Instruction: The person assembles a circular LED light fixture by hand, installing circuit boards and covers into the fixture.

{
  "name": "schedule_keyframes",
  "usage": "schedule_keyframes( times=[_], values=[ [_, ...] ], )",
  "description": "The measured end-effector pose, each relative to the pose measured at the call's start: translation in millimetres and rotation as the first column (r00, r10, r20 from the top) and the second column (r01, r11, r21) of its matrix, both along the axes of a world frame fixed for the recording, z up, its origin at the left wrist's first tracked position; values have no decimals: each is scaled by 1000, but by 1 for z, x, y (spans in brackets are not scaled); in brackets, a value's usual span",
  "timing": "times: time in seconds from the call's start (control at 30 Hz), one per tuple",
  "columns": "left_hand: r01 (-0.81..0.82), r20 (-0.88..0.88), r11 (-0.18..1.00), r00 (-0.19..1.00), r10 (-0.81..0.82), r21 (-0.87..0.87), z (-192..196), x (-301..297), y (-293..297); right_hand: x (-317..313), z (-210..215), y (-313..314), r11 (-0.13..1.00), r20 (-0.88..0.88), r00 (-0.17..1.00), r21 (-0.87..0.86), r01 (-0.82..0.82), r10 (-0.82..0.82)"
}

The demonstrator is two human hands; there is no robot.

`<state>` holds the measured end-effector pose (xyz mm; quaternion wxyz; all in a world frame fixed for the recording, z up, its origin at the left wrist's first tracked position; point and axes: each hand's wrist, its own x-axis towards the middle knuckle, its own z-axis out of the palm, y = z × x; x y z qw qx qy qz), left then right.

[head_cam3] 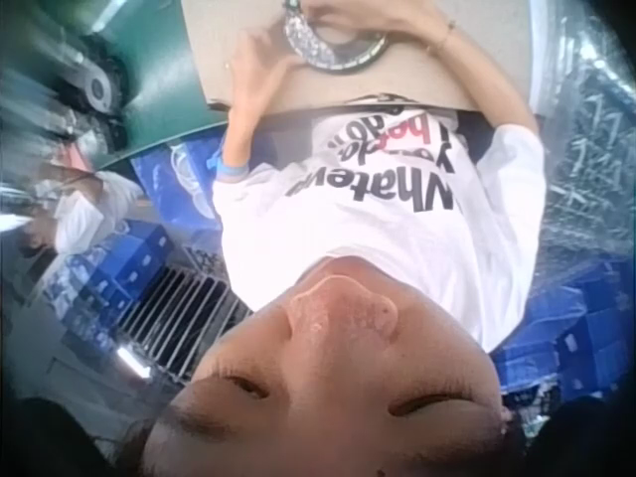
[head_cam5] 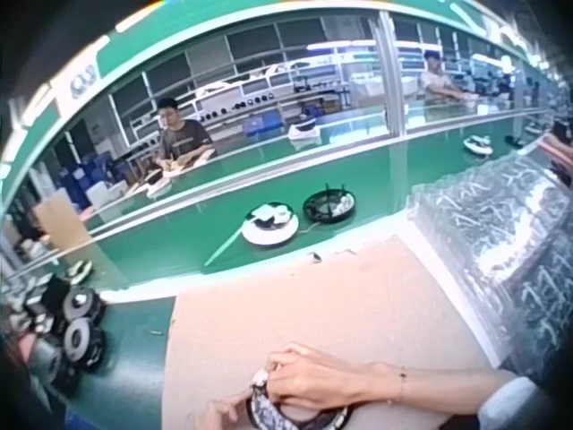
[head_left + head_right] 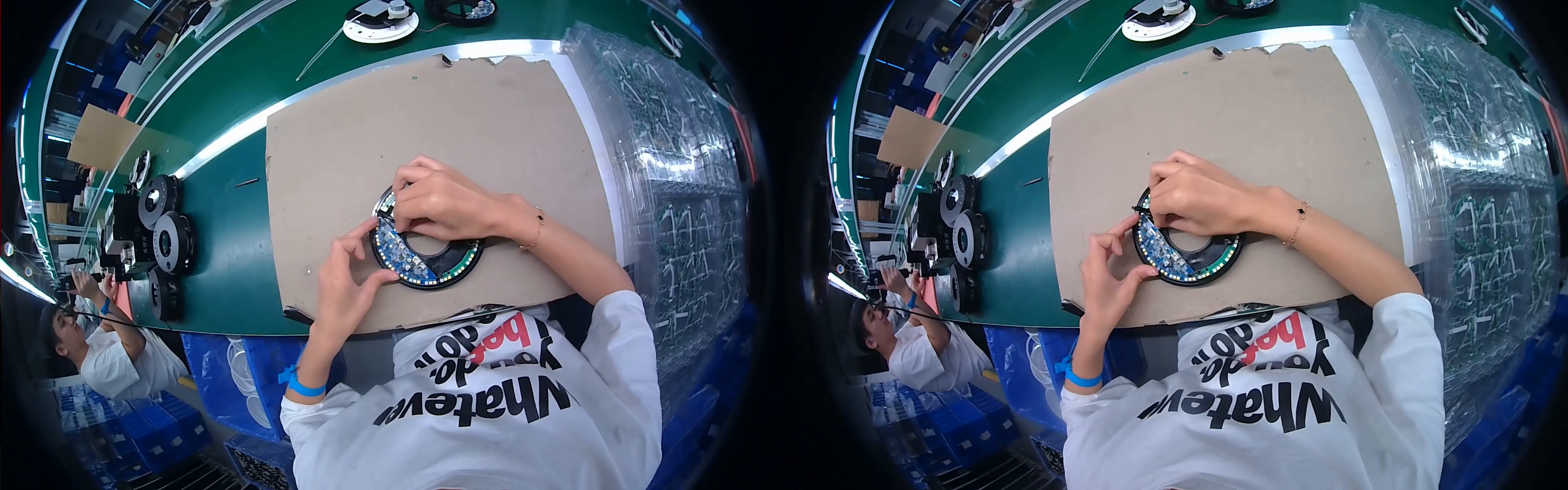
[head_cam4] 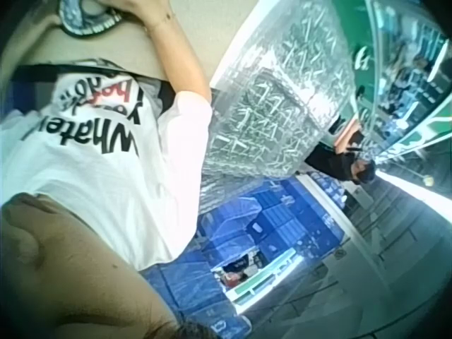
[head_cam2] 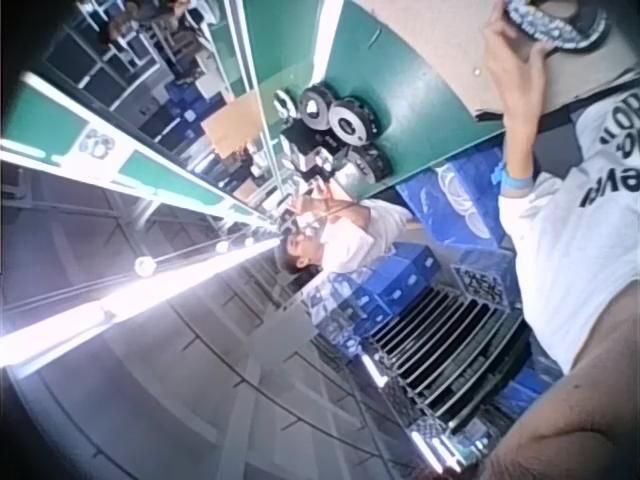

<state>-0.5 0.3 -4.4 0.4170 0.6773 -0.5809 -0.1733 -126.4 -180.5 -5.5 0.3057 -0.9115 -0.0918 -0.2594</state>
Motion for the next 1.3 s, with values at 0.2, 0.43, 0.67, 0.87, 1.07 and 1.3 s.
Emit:
schedule_keyframes(
  times=[0.2, 0.43, 0.67, 0.87, 1.07, 1.3],
  values=[
    [43, 297, 988, 955, 3, -150, -8, 1, 5, -1, -1, 0, 1000, -17, 1000, 9, 7, -7],
    [189, 523, 977, 845, -113, -95, 15, -1, -2, -1, -1, 1, 1000, -22, 1000, 0, 6, -6],
    [312, 650, 949, 712, -267, 48, 31, -3, -12, -1, 2, 1, 1000, -49, 999, -7, 0, 0],
    [311, 509, 945, 800, -318, 102, 31, 11, -7, 0, 11, -9, 994, 39, 998, 102, -49, 45],
    [-67, 7, 962, 997, 72, -264, 25, 37, -29, 3, 20, -33, 994, -185, 983, 111, 19, 1],
    [-282, -346, 946, 913, 214, -158, 5, 41, -77, -4, 49, -132, 917, -66, 917, -96, 386, -393]
  ],
)
